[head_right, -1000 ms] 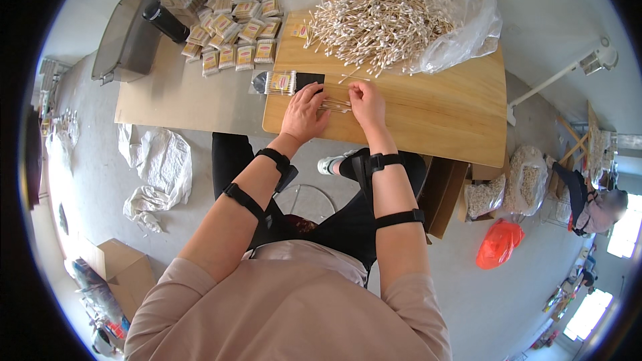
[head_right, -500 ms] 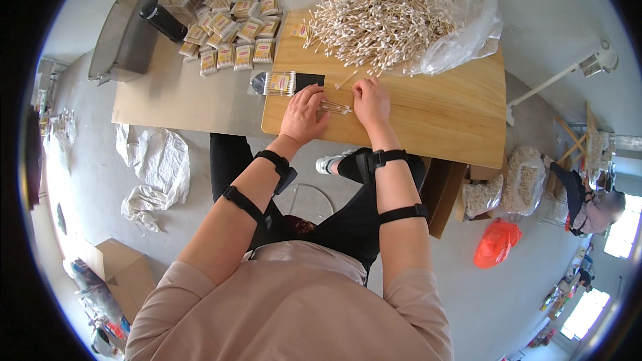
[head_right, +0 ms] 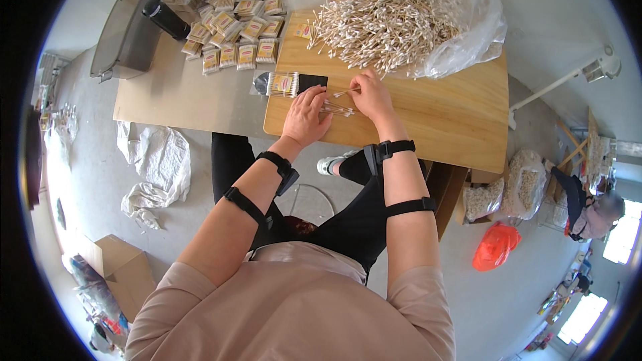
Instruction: Manually organizing and packing cotton swabs into small plastic bags.
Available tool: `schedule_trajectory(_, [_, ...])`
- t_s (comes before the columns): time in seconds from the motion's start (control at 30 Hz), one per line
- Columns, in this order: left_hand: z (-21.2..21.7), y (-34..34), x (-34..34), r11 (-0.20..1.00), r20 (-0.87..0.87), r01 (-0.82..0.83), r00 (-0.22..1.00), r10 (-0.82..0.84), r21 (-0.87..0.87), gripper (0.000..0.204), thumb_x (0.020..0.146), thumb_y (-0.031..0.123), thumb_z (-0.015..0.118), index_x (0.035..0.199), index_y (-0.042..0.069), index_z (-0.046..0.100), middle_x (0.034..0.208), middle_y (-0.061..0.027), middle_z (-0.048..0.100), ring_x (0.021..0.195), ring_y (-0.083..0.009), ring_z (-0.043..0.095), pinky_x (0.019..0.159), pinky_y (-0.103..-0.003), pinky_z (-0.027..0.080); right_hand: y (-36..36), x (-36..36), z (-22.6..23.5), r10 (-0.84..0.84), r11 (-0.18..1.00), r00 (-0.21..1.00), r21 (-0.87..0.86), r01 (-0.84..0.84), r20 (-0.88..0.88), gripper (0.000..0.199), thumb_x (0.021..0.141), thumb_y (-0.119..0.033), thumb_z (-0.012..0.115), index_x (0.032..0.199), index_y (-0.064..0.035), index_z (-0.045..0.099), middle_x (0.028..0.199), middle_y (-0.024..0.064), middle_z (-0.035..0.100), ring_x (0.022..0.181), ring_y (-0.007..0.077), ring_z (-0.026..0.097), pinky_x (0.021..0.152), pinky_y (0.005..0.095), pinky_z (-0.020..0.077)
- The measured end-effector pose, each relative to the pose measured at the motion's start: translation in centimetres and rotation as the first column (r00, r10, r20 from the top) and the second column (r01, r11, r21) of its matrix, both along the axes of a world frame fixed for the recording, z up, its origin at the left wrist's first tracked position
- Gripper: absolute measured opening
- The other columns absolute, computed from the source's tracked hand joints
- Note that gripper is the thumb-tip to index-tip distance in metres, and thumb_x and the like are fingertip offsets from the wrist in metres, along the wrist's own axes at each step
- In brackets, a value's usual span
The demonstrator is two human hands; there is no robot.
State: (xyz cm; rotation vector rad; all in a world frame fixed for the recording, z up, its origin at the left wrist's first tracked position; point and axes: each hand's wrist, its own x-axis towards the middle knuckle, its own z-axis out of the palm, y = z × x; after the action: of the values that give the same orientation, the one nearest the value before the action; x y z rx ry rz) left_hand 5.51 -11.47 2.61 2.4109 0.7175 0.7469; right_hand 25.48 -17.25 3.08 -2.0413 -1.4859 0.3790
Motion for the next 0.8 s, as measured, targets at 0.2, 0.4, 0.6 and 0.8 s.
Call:
schedule_trajectory(0.2, [-0.3,0.3,-0.4,1.000,0.011,-0.007,1.000,0.007,0.011,0.044,0.074,0.017,0.068,0.115,0.007,0.055,0.127,-0.0103,0.054,0.122,-0.0302,0.050,0.103,-0.041,0.040,-0.6,-1.9,0.4,-0.034,0.993,0.997,-0.114,0.027,-0.065,0.010,0.079,-0.016,0.071,0.083,-0.0072,0.067,0.085,0.0095,0.063,0.080,0.0277,0.064,0.069,0.0377,0.0512])
schedule_trajectory(0.4, [0.2,-0.1,0.1,1.000,0.010,0.009,1.000,-0.009,0.006,0.046,0.074,0.017,0.068,0.117,0.006,0.054,0.127,-0.0103,0.053,0.123,-0.0295,0.048,0.104,-0.041,0.040,-0.8,-0.7,-1.4,-0.164,0.986,0.960,-0.029,0.162,-0.225,0.009,0.081,-0.014,0.070,0.086,-0.0071,0.069,0.087,0.0097,0.065,0.078,0.0254,0.066,0.069,0.0357,0.0524])
schedule_trajectory(0.6, [0.0,0.1,-0.2,1.000,-0.017,-0.004,1.000,0.004,-0.015,0.051,0.076,0.019,0.065,0.123,0.005,0.053,0.133,-0.0100,0.051,0.128,-0.0284,0.045,0.107,-0.041,0.036,-1.6,-1.9,-0.1,-0.126,0.992,0.977,-0.019,0.125,-0.170,0.007,0.081,-0.010,0.069,0.088,-0.0072,0.070,0.086,0.0092,0.065,0.077,0.0244,0.067,0.069,0.0342,0.0531])
schedule_trajectory(0.8, [-0.3,0.2,0.1,0.997,-0.046,0.030,0.999,-0.027,0.066,0.057,0.079,0.020,0.064,0.132,0.007,0.049,0.135,-0.0091,0.051,0.130,-0.0280,0.044,0.109,-0.042,0.034,-2.1,-1.7,-1.2,-0.275,0.958,0.949,0.035,0.283,-0.157,0.018,0.082,-0.014,0.069,0.099,-0.0124,0.068,0.093,0.0081,0.063,0.082,0.0261,0.066,0.072,0.0368,0.0526])
